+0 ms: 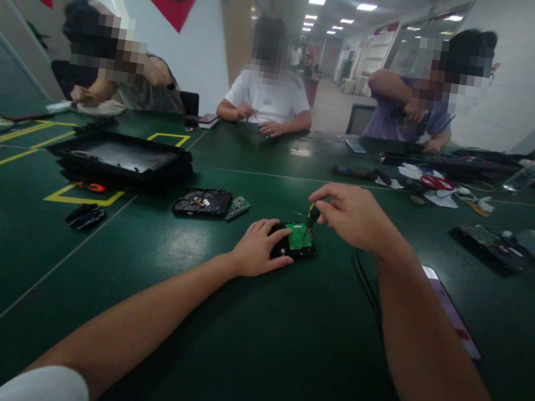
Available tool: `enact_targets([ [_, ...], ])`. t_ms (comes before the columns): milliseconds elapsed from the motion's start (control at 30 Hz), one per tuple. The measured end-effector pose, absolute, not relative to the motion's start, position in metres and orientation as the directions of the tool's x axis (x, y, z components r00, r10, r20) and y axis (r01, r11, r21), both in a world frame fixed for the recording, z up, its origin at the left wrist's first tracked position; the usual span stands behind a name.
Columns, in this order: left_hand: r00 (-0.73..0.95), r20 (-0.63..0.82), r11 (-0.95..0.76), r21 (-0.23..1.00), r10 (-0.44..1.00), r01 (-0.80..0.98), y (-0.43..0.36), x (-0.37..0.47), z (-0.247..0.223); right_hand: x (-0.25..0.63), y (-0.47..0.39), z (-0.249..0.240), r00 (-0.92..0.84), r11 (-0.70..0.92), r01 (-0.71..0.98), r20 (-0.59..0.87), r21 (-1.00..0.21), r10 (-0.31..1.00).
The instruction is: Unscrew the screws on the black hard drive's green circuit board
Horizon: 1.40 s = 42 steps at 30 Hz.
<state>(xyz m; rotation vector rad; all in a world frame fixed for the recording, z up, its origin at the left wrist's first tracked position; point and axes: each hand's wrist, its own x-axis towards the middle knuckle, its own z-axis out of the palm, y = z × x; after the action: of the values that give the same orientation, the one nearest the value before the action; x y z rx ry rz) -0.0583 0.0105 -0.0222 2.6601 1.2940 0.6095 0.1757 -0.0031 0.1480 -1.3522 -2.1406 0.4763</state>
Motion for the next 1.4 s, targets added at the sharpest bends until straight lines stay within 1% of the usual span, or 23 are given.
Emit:
enact_targets([
  [200,0.551,0.31,-0.629,0.282,0.775,0.725,0.0092,-0.0582,-0.021,0.1762,0.0004,0.1431,-0.385,0.489,0.692,0.301,-0.532,0.872],
  [300,0.555,0.311,-0.632,0.281,0.772,0.722,0.0095,-0.058,-0.0206,0.1784,0.0007,0.1433,-0.395,0.507,0.674,0.318,-0.537,0.862],
  [500,0.556,0.306,-0.631,0.267,0.773,0.729,0.0097,-0.0581,-0.0218,0.1768,-0.0022,0.1484,-0.302,0.426,0.77,0.317,-0.475,0.899],
  [600,0.558,0.304,-0.631,0.271,0.772,0.727,0.0099,-0.0579,-0.0225,0.1765,-0.0031,0.1479,-0.302,0.408,0.758,0.281,-0.509,0.911],
  [667,0.558,0.309,-0.634,0.278,0.77,0.721,0.01,-0.0577,-0.0225,0.1771,-0.0029,0.1468,-0.323,0.419,0.732,0.269,-0.536,0.908],
  [733,0.556,0.311,-0.634,0.283,0.771,0.72,0.01,-0.0575,-0.0221,0.1776,-0.0022,0.146,-0.338,0.439,0.72,0.281,-0.538,0.898],
  [900,0.557,0.304,-0.631,0.273,0.773,0.727,0.0093,-0.0572,-0.0205,0.1789,0.0003,0.1463,-0.395,0.518,0.729,0.343,-0.448,0.852],
  [967,0.56,0.308,-0.635,0.274,0.769,0.722,0.0093,-0.057,-0.0203,0.1802,0.0007,0.1462,-0.41,0.531,0.714,0.342,-0.456,0.845],
  [1067,0.558,0.31,-0.635,0.273,0.769,0.723,0.0099,-0.0567,-0.0207,0.1811,0.0001,0.1456,-0.366,0.497,0.697,0.339,-0.517,0.866],
  [1133,0.557,0.306,-0.632,0.271,0.772,0.726,0.0101,-0.0566,-0.021,0.1803,-0.0007,0.1456,-0.315,0.452,0.713,0.331,-0.536,0.89],
  [1233,0.558,0.303,-0.631,0.273,0.773,0.726,0.0098,-0.0566,-0.0207,0.1785,-0.0015,0.1461,-0.272,0.399,0.746,0.303,-0.534,0.913],
  [1333,0.558,0.306,-0.632,0.272,0.772,0.725,0.0094,-0.0564,-0.0203,0.178,-0.0012,0.1463,-0.281,0.402,0.742,0.295,-0.537,0.913],
  [1400,0.557,0.305,-0.631,0.271,0.773,0.727,0.0094,-0.0562,-0.0202,0.1781,-0.0006,0.146,-0.284,0.407,0.752,0.302,-0.519,0.91],
])
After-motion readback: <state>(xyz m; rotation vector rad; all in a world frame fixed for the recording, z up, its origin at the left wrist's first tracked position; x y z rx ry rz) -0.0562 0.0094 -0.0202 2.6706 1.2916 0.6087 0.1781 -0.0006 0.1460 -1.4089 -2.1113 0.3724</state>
